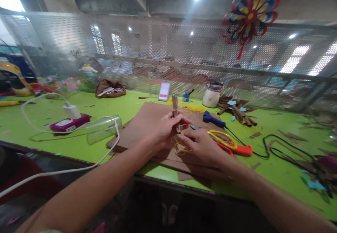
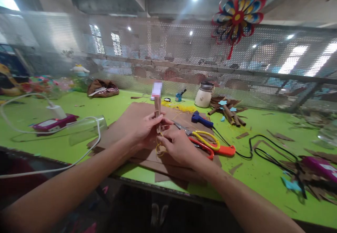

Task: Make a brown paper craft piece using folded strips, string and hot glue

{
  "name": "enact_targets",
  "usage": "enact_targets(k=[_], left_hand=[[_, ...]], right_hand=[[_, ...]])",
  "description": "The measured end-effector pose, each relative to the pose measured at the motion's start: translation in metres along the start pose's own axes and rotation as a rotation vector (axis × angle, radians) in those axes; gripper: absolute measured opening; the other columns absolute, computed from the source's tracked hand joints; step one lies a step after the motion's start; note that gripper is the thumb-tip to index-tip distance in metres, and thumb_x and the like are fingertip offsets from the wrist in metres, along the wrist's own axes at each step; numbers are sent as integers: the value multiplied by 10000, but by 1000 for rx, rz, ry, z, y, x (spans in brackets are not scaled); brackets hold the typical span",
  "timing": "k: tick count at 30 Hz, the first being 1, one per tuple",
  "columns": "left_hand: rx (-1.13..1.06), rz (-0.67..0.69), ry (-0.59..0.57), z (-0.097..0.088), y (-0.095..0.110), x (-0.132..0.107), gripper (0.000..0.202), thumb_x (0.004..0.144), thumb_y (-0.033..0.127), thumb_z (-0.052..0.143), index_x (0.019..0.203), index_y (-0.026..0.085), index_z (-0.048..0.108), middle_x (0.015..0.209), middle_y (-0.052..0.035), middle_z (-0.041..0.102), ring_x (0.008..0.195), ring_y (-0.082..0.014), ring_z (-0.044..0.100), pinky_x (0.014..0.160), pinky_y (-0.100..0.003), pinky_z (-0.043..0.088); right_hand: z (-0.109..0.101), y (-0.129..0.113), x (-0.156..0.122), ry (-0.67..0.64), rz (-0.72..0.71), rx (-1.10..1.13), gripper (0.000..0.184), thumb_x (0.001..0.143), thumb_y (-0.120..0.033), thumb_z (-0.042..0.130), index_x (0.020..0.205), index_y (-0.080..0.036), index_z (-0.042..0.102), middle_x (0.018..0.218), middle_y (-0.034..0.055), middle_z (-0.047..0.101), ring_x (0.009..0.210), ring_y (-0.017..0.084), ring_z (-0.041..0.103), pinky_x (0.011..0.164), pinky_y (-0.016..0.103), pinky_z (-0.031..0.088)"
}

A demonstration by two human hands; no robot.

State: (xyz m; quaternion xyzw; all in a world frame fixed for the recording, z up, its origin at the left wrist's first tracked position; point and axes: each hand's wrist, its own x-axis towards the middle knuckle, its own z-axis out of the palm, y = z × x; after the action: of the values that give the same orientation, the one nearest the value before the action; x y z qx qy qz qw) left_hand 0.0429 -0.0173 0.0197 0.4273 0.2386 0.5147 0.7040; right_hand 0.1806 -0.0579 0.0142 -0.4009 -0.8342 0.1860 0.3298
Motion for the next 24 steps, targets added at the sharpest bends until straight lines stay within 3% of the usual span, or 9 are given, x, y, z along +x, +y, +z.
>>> enact_targets(k=[4,10,15,20,24], left_hand=[[-43,26,44,-1,-3,0,20,845,128,471,831,141,478,618,-22,601,642,-156,639,666,-296,519],[-132,8,82,-5,-6,1,116,846,98,453,739,146,448,527,41,452,448,-70,487,453,-165,409],[-212,-50,128,-5,-2,1,146,853,64,415,726,131,443,499,46,410,412,-47,408,412,-138,335],[-235,-105,179,-8,4,2,164,859,48,381,733,133,444,504,26,444,474,-73,509,472,-155,427],[-126,-136,150,-13,5,2,81,868,103,406,843,143,472,549,1,524,507,-105,569,509,-200,484]], right_hand=[[6,-5,-5,25,-55,-125,316,880,-273,421,593,-166,499,573,-4,517,522,101,374,523,243,266],[13,-3,-9,-15,-93,-226,259,831,-228,483,580,-169,466,551,-7,495,493,92,322,502,255,206],[23,2,-9,-10,-96,-204,281,872,-234,407,600,-177,446,532,-13,468,483,95,326,499,253,203],[27,3,-9,-32,-115,-296,295,882,-277,411,609,-179,462,548,6,517,487,103,345,513,259,217],[19,-4,-11,-102,-121,-360,313,893,-281,390,632,-164,516,582,25,564,502,101,381,525,260,229]])
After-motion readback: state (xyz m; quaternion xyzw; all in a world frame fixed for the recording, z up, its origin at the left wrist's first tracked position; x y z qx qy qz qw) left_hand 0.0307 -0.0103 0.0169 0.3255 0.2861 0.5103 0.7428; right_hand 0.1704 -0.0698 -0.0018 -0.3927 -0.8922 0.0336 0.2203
